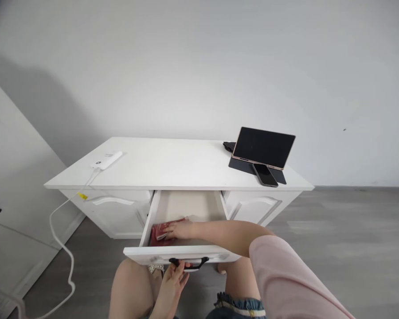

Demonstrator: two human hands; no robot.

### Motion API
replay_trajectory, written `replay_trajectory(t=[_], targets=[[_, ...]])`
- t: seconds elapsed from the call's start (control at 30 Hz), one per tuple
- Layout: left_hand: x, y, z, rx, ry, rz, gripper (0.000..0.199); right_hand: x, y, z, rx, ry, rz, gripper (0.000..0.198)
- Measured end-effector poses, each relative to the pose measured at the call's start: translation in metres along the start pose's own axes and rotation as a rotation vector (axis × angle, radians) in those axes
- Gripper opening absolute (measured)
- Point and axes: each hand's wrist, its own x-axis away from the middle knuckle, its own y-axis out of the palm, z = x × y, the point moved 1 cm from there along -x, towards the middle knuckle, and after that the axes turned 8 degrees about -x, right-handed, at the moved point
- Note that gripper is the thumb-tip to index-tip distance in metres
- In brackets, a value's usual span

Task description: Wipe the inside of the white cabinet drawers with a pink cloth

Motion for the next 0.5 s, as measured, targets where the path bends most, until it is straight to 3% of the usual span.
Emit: replay_trajectory(t=[0.17,0.33,0.5], targets=[[-0.007,-0.006,-0.01,-0.028,-0.001,-0.006,0.028,-0.021,-0.026,0.034,-0.006,0.188,0.088,0.049],[-0.009,-0.009,-0.007,-0.053,-0.053,-0.046,0.026,-0.047,-0.049,0.057,-0.008,0.332,0.235,0.04],[-0.005,-0.002,0.001,-0.026,-0.08,0.026,0.028,-0.056,-0.062,0.081,-0.055,0.45,0.365,0.042]])
